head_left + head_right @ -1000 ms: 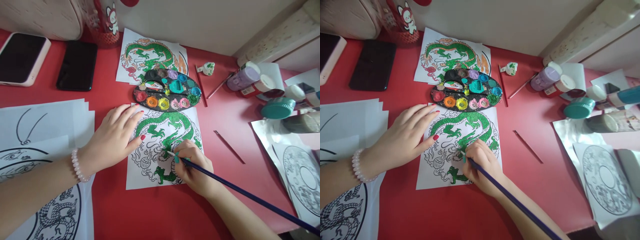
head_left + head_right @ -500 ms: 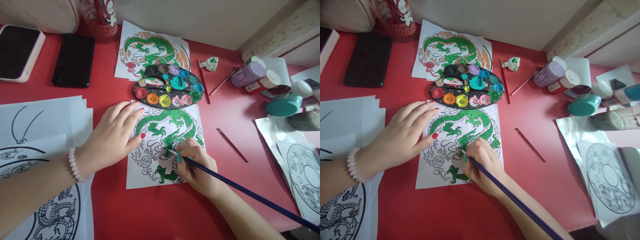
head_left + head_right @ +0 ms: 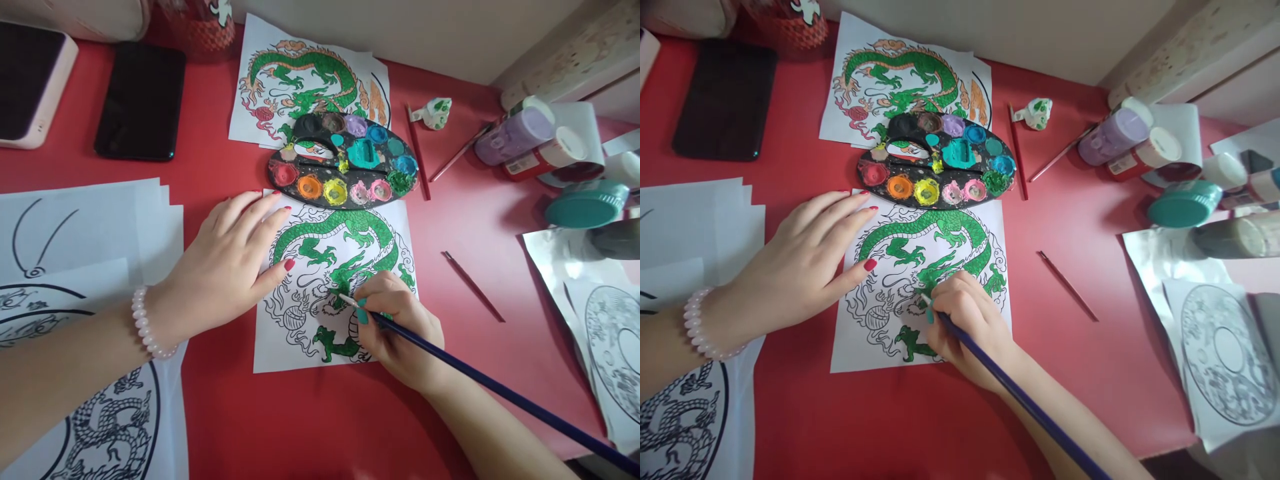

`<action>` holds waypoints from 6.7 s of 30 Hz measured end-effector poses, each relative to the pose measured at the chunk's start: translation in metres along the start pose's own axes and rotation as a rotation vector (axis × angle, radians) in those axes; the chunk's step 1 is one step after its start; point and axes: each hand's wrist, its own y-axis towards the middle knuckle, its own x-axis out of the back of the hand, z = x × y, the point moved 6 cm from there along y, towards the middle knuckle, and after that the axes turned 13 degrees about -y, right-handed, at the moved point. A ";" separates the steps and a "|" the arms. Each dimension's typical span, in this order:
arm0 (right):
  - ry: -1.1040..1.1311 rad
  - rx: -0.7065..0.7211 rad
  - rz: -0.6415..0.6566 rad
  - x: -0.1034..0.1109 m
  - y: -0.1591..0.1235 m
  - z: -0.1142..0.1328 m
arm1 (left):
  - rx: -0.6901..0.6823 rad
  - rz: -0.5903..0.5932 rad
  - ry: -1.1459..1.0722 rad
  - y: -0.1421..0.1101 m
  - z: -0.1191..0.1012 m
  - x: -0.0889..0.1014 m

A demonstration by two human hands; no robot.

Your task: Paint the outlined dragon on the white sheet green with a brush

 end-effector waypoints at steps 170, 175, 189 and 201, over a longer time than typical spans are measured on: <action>-0.052 0.079 0.018 0.004 0.003 0.002 | 0.027 0.020 0.020 0.000 0.003 -0.002; -0.055 0.083 0.022 0.003 0.004 0.001 | 0.038 0.026 0.003 0.001 0.003 -0.001; -0.042 0.091 0.005 0.003 0.004 0.002 | 0.038 0.037 0.005 0.000 0.002 0.000; -0.052 0.096 0.015 0.001 0.003 0.001 | 0.042 0.031 -0.004 0.000 0.002 0.000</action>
